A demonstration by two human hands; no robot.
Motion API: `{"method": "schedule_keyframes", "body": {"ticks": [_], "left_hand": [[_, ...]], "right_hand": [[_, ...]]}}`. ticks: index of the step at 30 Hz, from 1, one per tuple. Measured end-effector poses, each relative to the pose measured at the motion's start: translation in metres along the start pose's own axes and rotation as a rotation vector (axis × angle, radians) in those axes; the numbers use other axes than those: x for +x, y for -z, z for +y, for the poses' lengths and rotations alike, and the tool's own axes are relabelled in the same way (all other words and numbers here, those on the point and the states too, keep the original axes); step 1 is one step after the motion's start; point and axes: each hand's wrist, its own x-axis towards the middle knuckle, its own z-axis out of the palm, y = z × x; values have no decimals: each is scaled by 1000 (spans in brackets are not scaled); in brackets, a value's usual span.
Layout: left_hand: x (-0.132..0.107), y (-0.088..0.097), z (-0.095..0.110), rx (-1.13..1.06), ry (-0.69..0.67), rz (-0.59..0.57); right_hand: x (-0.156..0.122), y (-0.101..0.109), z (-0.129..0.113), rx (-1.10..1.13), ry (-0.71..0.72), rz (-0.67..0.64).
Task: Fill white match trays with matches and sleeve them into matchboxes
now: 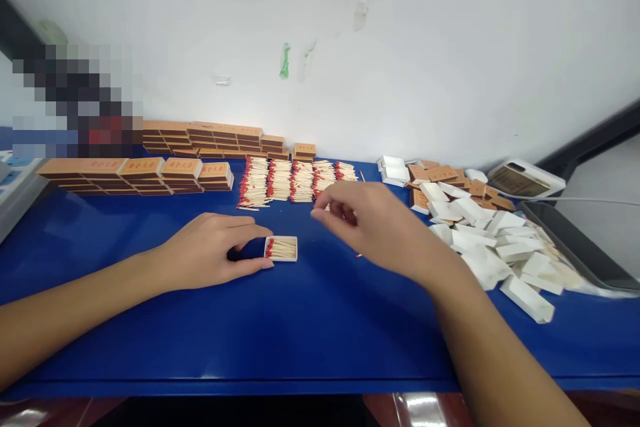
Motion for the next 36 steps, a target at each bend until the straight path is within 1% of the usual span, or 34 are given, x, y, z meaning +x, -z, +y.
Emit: {"method": "schedule_keyframes", "body": {"ticks": [2, 4, 7, 9, 12, 14, 16, 20, 24, 32, 34, 36], "left_hand": [[0, 0, 0, 2, -2, 1], [0, 0, -1, 4, -3, 0], [0, 0, -2, 7, 1, -7], [0, 0, -1, 6, 5, -13], [0, 1, -1, 7, 5, -12], [0, 1, 0, 12, 1, -7], [0, 1, 0, 11, -3, -4], [1, 1, 1, -6, 1, -10], [1, 2, 0, -18, 3, -8], [2, 3, 1, -20, 9, -8], [2, 3, 1, -19, 2, -5], [2, 3, 1, -16, -4, -3]], "right_hand": [[1, 8, 10, -59, -56, 67], [1, 13, 21, -130, -104, 38], [-1, 20, 39, -181, -157, -139], [-6, 27, 50, -159, -179, -263], [-15, 39, 64, -109, -203, -408], [-21, 43, 71, -101, -230, -456], [-25, 44, 75, -116, -273, -475], [-26, 36, 74, -112, -343, -507], [-22, 29, 66, -58, -322, -495], [-23, 26, 57, -48, -281, -511], [-21, 25, 52, -41, -275, -495], [-17, 22, 44, 3, -247, -446]]}}
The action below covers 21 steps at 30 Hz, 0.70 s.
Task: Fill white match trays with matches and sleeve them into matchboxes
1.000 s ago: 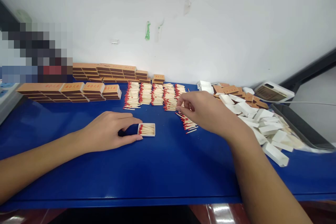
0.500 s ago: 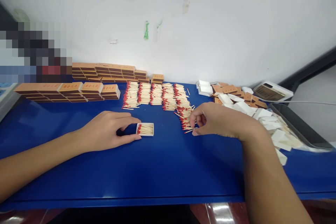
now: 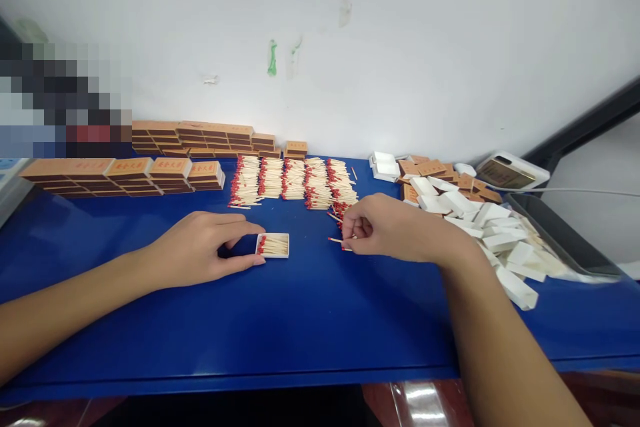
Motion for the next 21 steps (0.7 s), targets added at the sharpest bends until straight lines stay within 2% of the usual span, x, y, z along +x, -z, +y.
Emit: {"method": "schedule_keyframes", "body": {"ticks": [6, 9, 12, 14, 17, 19, 21], "left_hand": [[-1, -1, 2, 1, -6, 0], [-2, -2, 3, 21, -30, 38], [-3, -4, 3, 40, -56, 72], [-3, -4, 3, 42, -64, 73], [-3, -3, 3, 44, -44, 62], [-3, -3, 3, 51, -16, 55], [-3, -3, 3, 54, 0, 50]], "right_hand": [[14, -27, -43, 160, 244, 237], [21, -44, -57, 132, 321, 283], [26, -52, -61, 86, 342, 282], [25, -51, -61, 84, 351, 276], [16, -37, -51, 69, 323, 279], [6, -23, -38, 38, 226, 249], [-5, -9, -21, -23, 99, 139]]}}
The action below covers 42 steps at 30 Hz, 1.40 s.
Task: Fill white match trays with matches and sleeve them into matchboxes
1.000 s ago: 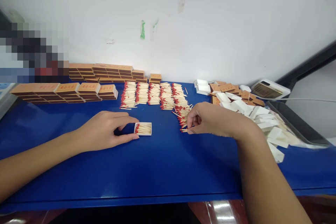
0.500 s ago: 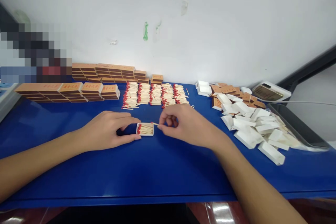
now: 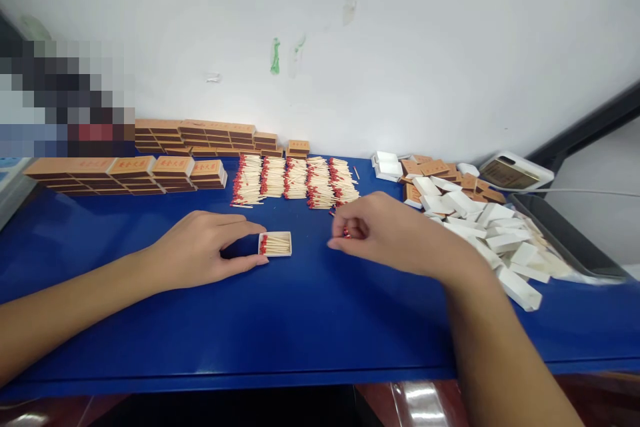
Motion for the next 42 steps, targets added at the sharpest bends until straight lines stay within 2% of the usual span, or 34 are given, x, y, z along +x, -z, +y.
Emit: {"method": "schedule_keyframes", "body": {"ticks": [2, 5, 13, 17, 20, 25, 30, 33, 35, 38, 39, 42], "left_hand": [[0, 0, 0, -5, 1, -9], [0, -1, -1, -16, 4, -20], [0, -1, -2, -13, 1, -14], [1, -1, -2, -27, 5, -24], [1, 0, -1, -29, 6, -32], [2, 1, 3, -31, -4, -36], [1, 1, 4, -39, -24, -24], [0, 0, 3, -44, -25, -25], [0, 0, 2, -44, -24, -16], [-1, 0, 2, -52, -14, 0], [-1, 0, 2, -66, -9, -1], [-1, 0, 2, -115, 2, -19]], "right_hand": [[-7, 10, 16, -44, -80, -66], [-9, 13, 31, -58, -114, -98], [-6, 7, 34, -105, -139, -138], [-4, 7, 25, -90, -133, -138], [2, 3, 10, -4, -71, -50], [15, -20, -23, 131, 115, 159], [26, -48, -43, 119, 203, 206], [30, -53, -42, 99, 224, 228], [28, -48, -36, 72, 225, 268], [16, -26, -17, -24, 148, 285], [10, -17, -7, -58, 88, 250], [-6, 6, 22, -95, -149, -55]]}}
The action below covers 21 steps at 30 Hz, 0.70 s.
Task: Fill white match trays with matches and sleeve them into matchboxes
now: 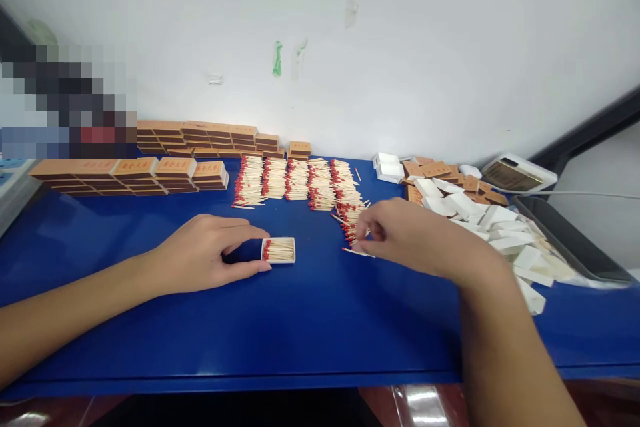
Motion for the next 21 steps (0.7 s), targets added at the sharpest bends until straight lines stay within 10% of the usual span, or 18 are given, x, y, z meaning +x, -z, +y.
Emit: {"method": "schedule_keyframes", "body": {"ticks": [10, 21], "left_hand": [[1, -2, -1, 11, -16, -6], [1, -1, 0, 15, 6, -33]], "right_hand": [[-2, 0, 17, 34, -68, -172], [5, -3, 1, 87, 66, -20]]}}
